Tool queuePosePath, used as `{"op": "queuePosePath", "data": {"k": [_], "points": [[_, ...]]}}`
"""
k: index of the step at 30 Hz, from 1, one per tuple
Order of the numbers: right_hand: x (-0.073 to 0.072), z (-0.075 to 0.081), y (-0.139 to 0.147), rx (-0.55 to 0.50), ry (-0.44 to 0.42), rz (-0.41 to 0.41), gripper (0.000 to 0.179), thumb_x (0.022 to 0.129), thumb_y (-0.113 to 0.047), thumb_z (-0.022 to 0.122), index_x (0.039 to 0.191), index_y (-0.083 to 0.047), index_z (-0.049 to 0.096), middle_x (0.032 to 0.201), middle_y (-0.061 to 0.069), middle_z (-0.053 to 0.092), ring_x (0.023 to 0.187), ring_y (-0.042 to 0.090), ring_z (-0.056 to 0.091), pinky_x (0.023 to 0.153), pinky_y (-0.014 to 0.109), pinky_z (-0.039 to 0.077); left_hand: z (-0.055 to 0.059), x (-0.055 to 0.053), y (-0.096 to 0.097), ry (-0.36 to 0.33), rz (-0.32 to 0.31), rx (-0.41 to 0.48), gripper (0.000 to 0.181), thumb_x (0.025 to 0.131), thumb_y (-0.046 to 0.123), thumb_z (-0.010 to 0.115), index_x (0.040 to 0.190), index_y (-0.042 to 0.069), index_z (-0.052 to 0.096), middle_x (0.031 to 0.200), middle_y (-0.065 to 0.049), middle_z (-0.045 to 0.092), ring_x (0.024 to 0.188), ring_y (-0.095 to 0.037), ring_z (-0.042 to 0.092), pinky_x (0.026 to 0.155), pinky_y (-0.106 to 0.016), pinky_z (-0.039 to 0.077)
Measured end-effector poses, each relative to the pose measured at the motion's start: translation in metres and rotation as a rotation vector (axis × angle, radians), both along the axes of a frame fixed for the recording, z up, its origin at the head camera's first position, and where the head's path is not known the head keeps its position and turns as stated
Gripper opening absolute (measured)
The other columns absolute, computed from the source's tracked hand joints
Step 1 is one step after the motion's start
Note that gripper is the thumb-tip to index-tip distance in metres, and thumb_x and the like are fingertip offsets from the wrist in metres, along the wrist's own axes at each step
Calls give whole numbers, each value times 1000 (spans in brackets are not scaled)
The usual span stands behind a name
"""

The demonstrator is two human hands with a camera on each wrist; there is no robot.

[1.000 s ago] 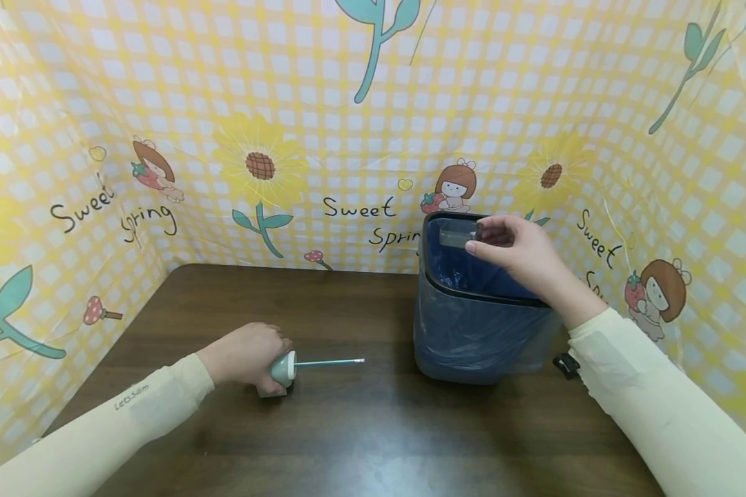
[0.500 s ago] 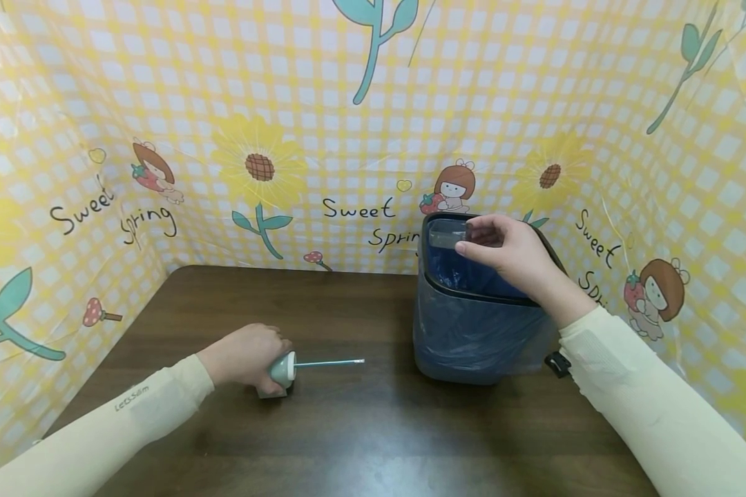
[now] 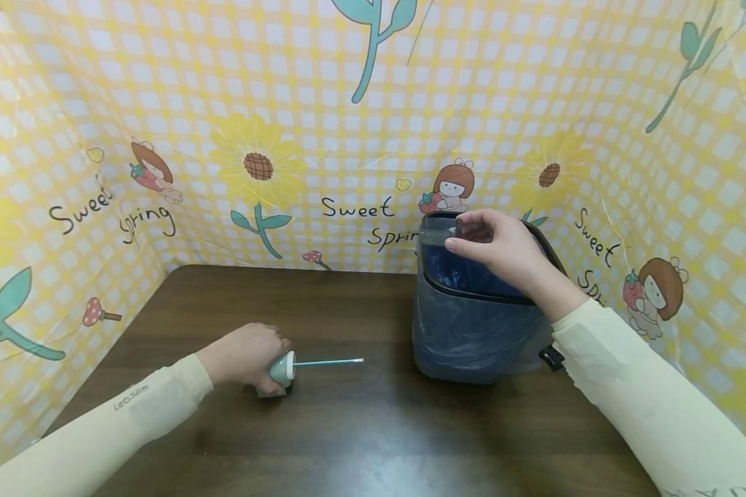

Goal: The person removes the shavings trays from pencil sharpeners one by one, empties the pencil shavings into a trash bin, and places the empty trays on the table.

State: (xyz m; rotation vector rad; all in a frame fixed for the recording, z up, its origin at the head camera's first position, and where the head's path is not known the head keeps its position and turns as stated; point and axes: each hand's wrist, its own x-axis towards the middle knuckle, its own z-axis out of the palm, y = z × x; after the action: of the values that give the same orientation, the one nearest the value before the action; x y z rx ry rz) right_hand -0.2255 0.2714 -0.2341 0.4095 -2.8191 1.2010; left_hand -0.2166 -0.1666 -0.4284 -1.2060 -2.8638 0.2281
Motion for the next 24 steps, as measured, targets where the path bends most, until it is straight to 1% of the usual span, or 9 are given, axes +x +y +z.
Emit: {"op": "queuePosePath", "data": {"k": [4, 9, 11, 16, 18, 20, 24], "points": [[-1, 2, -5, -7, 4, 3, 65, 94, -51, 70, 144, -14, 52, 134, 8, 60, 119, 21, 59, 93, 30, 50, -1, 0, -1, 3, 5, 0, 61, 65, 62, 86, 98, 13, 72, 77, 7, 66, 71, -11, 59, 70, -32, 55], [-2, 0, -11, -22, 11, 28, 62, 94, -46, 71, 143, -11, 53, 133, 11, 61, 118, 21, 60, 90, 24, 50, 0, 1, -1, -6, 9, 0, 60, 66, 62, 86, 96, 13, 72, 76, 7, 66, 71, -11, 59, 70, -32, 55], [-3, -1, -12, -30, 5, 33, 62, 95, -45, 71, 143, -11, 53, 134, 11, 61, 118, 21, 60, 91, 24, 50, 1, 2, -1, -8, 9, 2, 59, 66, 62, 86, 96, 13, 72, 76, 7, 66, 70, -11, 58, 70, -33, 55], [-3, 0, -17, -44, -7, 42, 63, 95, -45, 71, 145, -11, 52, 136, 11, 60, 121, 22, 59, 99, 36, 49, 1, 3, -1, -9, 9, 5, 59, 65, 61, 87, 95, 13, 71, 75, 7, 65, 70, -11, 58, 70, -33, 55], [-3, 0, -19, -48, -5, 47, 63, 95, -45, 71, 145, -11, 52, 135, 12, 60, 121, 23, 59, 99, 38, 49, 1, 3, -1, -5, 10, 2, 59, 65, 62, 86, 95, 14, 71, 75, 8, 65, 69, -10, 58, 69, -32, 55], [-3, 1, -21, -55, 2, 50, 62, 95, -43, 71, 144, -11, 52, 134, 11, 60, 120, 22, 59, 98, 34, 50, 1, 2, -1, -1, 10, -1, 59, 65, 62, 86, 95, 14, 71, 75, 8, 65, 69, -10, 58, 69, -32, 55], [-4, 2, -26, -77, 18, 60, 57, 95, -38, 72, 141, -10, 55, 131, 11, 62, 116, 21, 61, 91, 23, 51, 1, 2, -1, -1, 14, -4, 59, 66, 63, 86, 95, 14, 72, 76, 7, 66, 70, -10, 59, 69, -32, 56]]}}
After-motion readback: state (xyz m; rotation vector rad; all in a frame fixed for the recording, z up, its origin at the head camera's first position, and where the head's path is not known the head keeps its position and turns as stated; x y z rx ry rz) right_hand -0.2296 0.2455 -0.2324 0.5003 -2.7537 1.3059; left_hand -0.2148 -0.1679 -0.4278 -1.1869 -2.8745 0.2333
